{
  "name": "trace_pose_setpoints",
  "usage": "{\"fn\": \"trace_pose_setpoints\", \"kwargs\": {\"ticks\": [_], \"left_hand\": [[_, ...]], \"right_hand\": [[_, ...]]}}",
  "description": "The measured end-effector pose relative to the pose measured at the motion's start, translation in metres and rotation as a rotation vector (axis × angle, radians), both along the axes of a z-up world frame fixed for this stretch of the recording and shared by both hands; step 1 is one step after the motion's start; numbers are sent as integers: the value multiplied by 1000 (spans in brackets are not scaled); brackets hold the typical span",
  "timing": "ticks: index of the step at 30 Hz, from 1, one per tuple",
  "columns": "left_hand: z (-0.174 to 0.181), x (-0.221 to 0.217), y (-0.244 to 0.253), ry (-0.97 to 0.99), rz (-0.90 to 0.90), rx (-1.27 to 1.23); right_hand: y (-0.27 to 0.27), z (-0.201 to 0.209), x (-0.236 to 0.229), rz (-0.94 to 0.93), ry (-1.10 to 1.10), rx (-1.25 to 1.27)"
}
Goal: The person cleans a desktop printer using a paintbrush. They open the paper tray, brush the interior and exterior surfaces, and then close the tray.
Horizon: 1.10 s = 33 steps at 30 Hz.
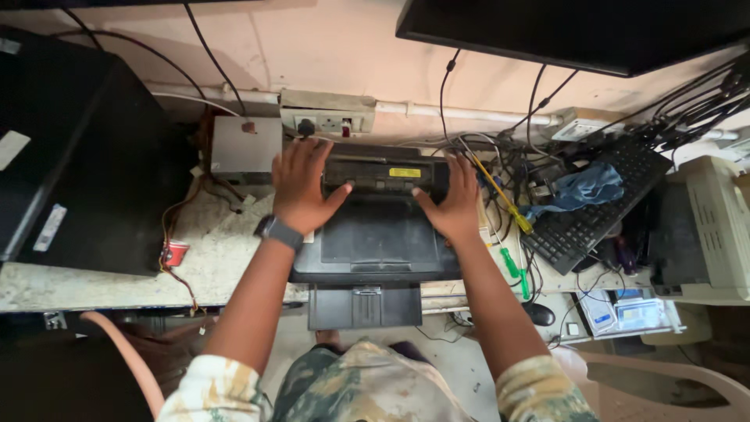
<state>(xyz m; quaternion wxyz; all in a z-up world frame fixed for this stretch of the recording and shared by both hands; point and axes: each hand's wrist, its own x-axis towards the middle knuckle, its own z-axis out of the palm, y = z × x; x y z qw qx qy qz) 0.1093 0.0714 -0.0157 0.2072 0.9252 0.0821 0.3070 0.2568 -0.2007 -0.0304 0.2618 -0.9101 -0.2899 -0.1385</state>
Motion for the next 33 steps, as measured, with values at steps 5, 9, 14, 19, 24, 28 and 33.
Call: {"fn": "trace_pose_setpoints", "kwargs": {"ticks": [5, 9, 14, 19, 24, 28, 33], "left_hand": [[-21, 31, 15, 236, -108, -132], [-33, 28, 14, 222, -66, -110], [-27, 26, 13, 262, -37, -144], [-18, 26, 7, 226, -26, -81], [-21, 26, 4, 253, 7, -31], [-21, 27, 4, 259, 3, 20], [-19, 26, 4, 270, 7, 34]], "right_hand": [[21, 17, 18, 86, 117, -165], [16, 8, 23, 99, 122, -104], [19, 9, 23, 110, 128, -88], [18, 14, 20, 104, 111, -78], [20, 15, 19, 124, 87, -42], [20, 18, 21, 149, 74, -7], [20, 18, 21, 155, 72, 14]]}}
